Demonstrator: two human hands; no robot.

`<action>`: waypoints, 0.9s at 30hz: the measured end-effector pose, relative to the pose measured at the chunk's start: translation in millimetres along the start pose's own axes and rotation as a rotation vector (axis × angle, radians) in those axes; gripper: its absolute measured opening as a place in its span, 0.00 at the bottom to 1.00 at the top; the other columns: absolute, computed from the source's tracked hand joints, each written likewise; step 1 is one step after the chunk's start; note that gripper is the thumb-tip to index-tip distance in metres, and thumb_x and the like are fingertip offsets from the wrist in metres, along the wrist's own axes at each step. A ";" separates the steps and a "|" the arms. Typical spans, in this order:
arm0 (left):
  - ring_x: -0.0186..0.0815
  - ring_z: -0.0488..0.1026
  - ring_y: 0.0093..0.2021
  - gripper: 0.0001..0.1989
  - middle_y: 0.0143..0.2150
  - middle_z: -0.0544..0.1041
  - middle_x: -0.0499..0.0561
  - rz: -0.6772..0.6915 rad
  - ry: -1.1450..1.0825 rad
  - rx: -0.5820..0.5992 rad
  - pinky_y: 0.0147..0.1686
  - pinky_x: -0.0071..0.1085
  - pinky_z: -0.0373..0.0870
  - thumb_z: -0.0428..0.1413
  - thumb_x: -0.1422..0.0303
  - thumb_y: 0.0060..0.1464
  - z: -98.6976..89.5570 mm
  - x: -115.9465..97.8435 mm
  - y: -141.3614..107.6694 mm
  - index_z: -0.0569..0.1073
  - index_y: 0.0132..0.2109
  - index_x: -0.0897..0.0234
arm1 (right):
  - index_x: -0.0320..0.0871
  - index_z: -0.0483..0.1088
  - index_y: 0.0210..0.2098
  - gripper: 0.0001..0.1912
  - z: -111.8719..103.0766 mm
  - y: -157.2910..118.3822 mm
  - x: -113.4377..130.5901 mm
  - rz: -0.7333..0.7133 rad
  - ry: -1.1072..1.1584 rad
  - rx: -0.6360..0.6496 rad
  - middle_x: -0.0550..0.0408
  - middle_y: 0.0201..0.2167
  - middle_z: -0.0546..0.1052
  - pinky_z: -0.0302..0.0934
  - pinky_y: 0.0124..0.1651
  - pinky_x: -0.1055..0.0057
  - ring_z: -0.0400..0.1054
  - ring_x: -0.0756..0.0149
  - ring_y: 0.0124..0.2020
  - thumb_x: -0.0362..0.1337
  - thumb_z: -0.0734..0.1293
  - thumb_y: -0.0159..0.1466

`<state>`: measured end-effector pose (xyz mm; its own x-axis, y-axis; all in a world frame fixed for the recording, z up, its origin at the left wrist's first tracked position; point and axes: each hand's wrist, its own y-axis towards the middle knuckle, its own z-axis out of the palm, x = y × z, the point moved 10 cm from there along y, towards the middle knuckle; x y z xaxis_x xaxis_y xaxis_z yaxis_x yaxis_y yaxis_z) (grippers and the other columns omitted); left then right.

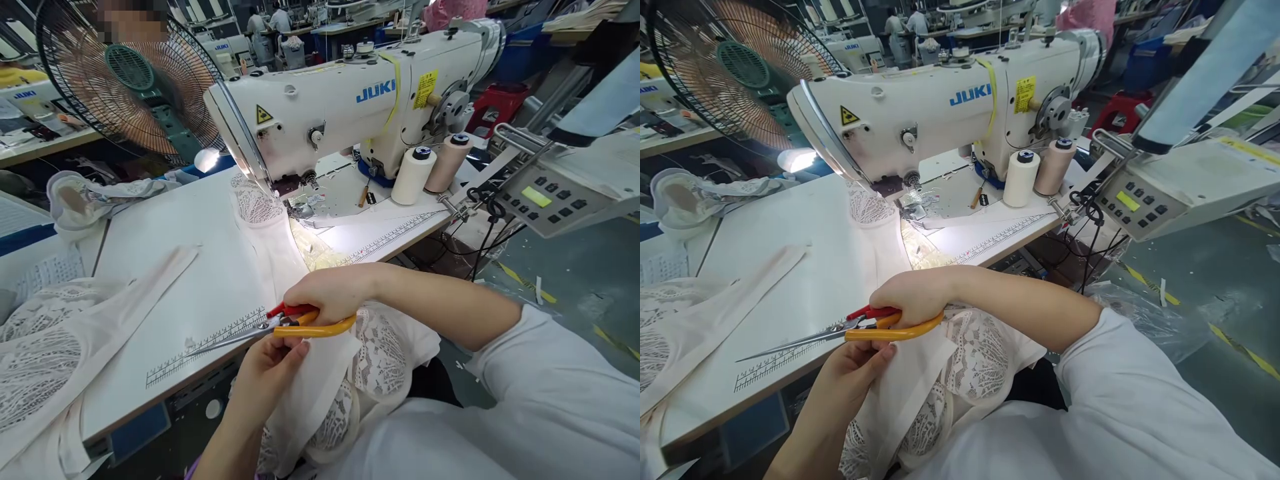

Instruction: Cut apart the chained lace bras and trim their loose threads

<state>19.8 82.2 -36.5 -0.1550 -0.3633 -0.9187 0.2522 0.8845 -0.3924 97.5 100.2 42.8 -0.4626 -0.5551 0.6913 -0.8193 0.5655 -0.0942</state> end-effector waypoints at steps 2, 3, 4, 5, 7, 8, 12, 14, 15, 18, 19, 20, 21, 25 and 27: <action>0.29 0.62 0.24 0.15 0.21 0.68 0.43 -0.008 -0.023 -0.002 0.25 0.24 0.60 0.66 0.61 0.35 -0.1 0.9 -0.9 0.70 0.22 0.64 | 0.44 0.51 0.23 0.12 0.2 -0.5 1.9 -0.011 0.008 0.007 0.62 0.21 0.59 0.47 0.25 0.73 0.52 0.72 0.22 0.31 0.62 0.55; 0.28 0.62 0.24 0.14 0.21 0.68 0.43 -0.013 -0.034 0.013 0.26 0.24 0.60 0.66 0.61 0.35 1.3 1.3 -1.3 0.70 0.23 0.64 | 0.44 0.51 0.23 0.12 -0.4 -0.6 2.5 -0.013 0.012 0.004 0.62 0.21 0.59 0.47 0.25 0.73 0.52 0.72 0.22 0.31 0.62 0.54; 0.29 0.63 0.24 0.14 0.21 0.69 0.43 -0.019 -0.049 0.031 0.26 0.24 0.61 0.66 0.61 0.36 2.9 1.8 -1.6 0.71 0.24 0.64 | 0.44 0.51 0.23 0.11 -1.0 -0.6 2.9 -0.014 0.016 -0.001 0.62 0.21 0.59 0.47 0.25 0.73 0.52 0.72 0.23 0.30 0.62 0.54; 0.29 0.64 0.25 0.14 0.22 0.70 0.44 -0.022 -0.070 0.043 0.27 0.24 0.61 0.66 0.60 0.36 3.9 2.0 -1.9 0.73 0.26 0.64 | 0.44 0.51 0.23 0.11 -1.9 -0.5 3.3 -0.014 0.019 -0.008 0.62 0.21 0.59 0.47 0.25 0.73 0.52 0.72 0.23 0.30 0.62 0.54; 0.32 0.67 0.28 0.15 0.25 0.73 0.46 -0.029 -0.112 0.059 0.29 0.26 0.63 0.66 0.60 0.36 5.6 2.3 -2.6 0.75 0.29 0.64 | 0.44 0.52 0.23 0.11 -2.7 -0.1 3.8 -0.016 0.030 -0.020 0.62 0.22 0.60 0.47 0.26 0.73 0.53 0.72 0.23 0.29 0.62 0.53; 0.34 0.69 0.29 0.15 0.26 0.75 0.48 -0.034 -0.130 0.064 0.30 0.27 0.64 0.66 0.60 0.36 6.3 2.5 -3.0 0.75 0.30 0.64 | 0.44 0.52 0.23 0.11 -2.5 -0.1 3.8 -0.015 0.039 -0.026 0.62 0.22 0.60 0.47 0.26 0.73 0.53 0.72 0.23 0.29 0.62 0.53; 0.33 0.69 0.27 0.13 0.25 0.75 0.47 -0.054 -0.203 0.046 0.29 0.26 0.65 0.67 0.62 0.35 5.0 2.7 -6.0 0.75 0.28 0.64 | 0.44 0.53 0.25 0.11 -7.1 -8.8 -4.6 0.068 0.158 -0.171 0.61 0.23 0.62 0.49 0.26 0.74 0.54 0.72 0.24 0.36 0.64 0.55; 0.31 0.68 0.25 0.12 0.23 0.74 0.46 -0.054 -0.241 0.015 0.26 0.24 0.63 0.67 0.63 0.35 0.3 1.8 -8.1 0.74 0.26 0.64 | 0.44 0.54 0.28 0.15 -13.1 -24.5 -14.1 0.148 0.268 -0.339 0.61 0.25 0.63 0.51 0.26 0.74 0.55 0.71 0.24 0.43 0.65 0.56; 0.30 0.67 0.24 0.13 0.23 0.73 0.46 -0.051 -0.251 0.002 0.24 0.23 0.63 0.67 0.62 0.35 -2.4 1.2 -9.2 0.74 0.26 0.64 | 0.44 0.54 0.28 0.17 -13.3 -34.7 -18.2 0.182 0.316 -0.408 0.61 0.25 0.64 0.52 0.26 0.74 0.55 0.71 0.24 0.46 0.65 0.55; 0.29 0.65 0.22 0.13 0.22 0.73 0.46 -0.024 -0.259 -0.047 0.21 0.22 0.60 0.67 0.62 0.34 -13.1 -1.5 -13.0 0.74 0.25 0.65 | 0.44 0.54 0.27 0.19 9.1 -58.0 -16.8 0.196 0.300 -0.346 0.61 0.24 0.61 0.51 0.25 0.74 0.54 0.72 0.23 0.48 0.66 0.53; 0.28 0.64 0.21 0.12 0.21 0.73 0.46 -0.016 -0.259 -0.055 0.21 0.22 0.59 0.66 0.63 0.35 -15.6 -2.3 -14.3 0.74 0.25 0.65 | 0.44 0.55 0.26 0.18 24.5 -63.5 -16.9 0.216 0.276 -0.247 0.60 0.24 0.62 0.51 0.24 0.74 0.54 0.71 0.23 0.49 0.66 0.54; 0.28 0.64 0.21 0.12 0.21 0.72 0.46 -0.009 -0.261 -0.058 0.21 0.22 0.59 0.66 0.63 0.35 -17.2 -2.9 -15.5 0.74 0.24 0.65 | 0.44 0.55 0.25 0.19 37.3 -69.6 -17.8 0.240 0.239 -0.177 0.60 0.23 0.62 0.50 0.24 0.73 0.54 0.71 0.22 0.51 0.65 0.54; 0.28 0.63 0.21 0.12 0.20 0.71 0.46 -0.006 -0.263 -0.057 0.20 0.21 0.58 0.66 0.62 0.35 -18.0 -3.1 -16.6 0.74 0.24 0.65 | 0.44 0.56 0.25 0.19 47.7 -75.7 -20.6 0.278 0.203 -0.132 0.59 0.22 0.62 0.49 0.24 0.73 0.53 0.71 0.22 0.52 0.64 0.55; 0.26 0.61 0.19 0.11 0.19 0.69 0.45 -0.006 -0.265 -0.047 0.20 0.21 0.56 0.66 0.63 0.36 -15.3 -2.1 -19.8 0.74 0.23 0.65 | 0.44 0.57 0.24 0.21 75.1 -86.4 -28.8 0.401 0.148 -0.045 0.59 0.20 0.62 0.45 0.21 0.73 0.53 0.70 0.20 0.55 0.63 0.56; 0.26 0.60 0.19 0.11 0.18 0.69 0.44 -0.001 -0.259 -0.029 0.20 0.21 0.55 0.66 0.63 0.36 -10.9 -1.9 -20.7 0.74 0.23 0.66 | 0.43 0.58 0.24 0.22 77.8 -82.9 -26.3 0.409 0.154 -0.045 0.58 0.20 0.63 0.45 0.21 0.72 0.53 0.70 0.20 0.56 0.62 0.56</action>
<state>4.5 67.7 -26.1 0.0954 -0.4236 -0.9008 0.2244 0.8908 -0.3952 151.1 20.4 -23.3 -0.6876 -0.1846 0.7022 -0.5620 0.7477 -0.3538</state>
